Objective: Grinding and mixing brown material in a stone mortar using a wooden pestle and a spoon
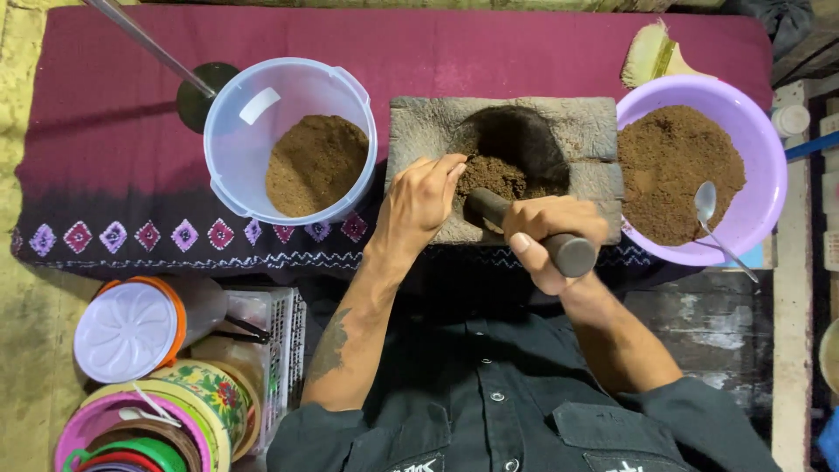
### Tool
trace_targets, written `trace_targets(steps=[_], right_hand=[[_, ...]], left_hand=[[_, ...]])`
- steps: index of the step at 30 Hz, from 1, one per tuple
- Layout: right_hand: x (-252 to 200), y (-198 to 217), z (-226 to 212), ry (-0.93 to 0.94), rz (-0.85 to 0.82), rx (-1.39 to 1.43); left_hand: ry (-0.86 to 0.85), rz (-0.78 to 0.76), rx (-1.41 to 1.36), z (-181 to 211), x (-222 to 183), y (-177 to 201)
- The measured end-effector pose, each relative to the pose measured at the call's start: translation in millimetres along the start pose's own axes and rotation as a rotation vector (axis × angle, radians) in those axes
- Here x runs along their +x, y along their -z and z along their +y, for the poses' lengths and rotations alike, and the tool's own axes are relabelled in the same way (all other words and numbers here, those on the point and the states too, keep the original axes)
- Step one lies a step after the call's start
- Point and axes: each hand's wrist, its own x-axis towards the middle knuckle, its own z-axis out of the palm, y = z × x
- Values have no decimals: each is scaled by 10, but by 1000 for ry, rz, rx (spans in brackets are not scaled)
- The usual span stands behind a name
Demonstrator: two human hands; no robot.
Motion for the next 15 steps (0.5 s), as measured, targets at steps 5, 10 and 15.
trace_targets(steps=[5,10,15], right_hand=[[22,172,-346,-128,115,-12],[157,285,-712,-174,100,-76],[112,369,-702,-150,113,-108]], left_hand=[[-41,12,-56,16,24,72],[-38,22,-66,-13,174,9],[166,-241,-95,-138,599,-280]])
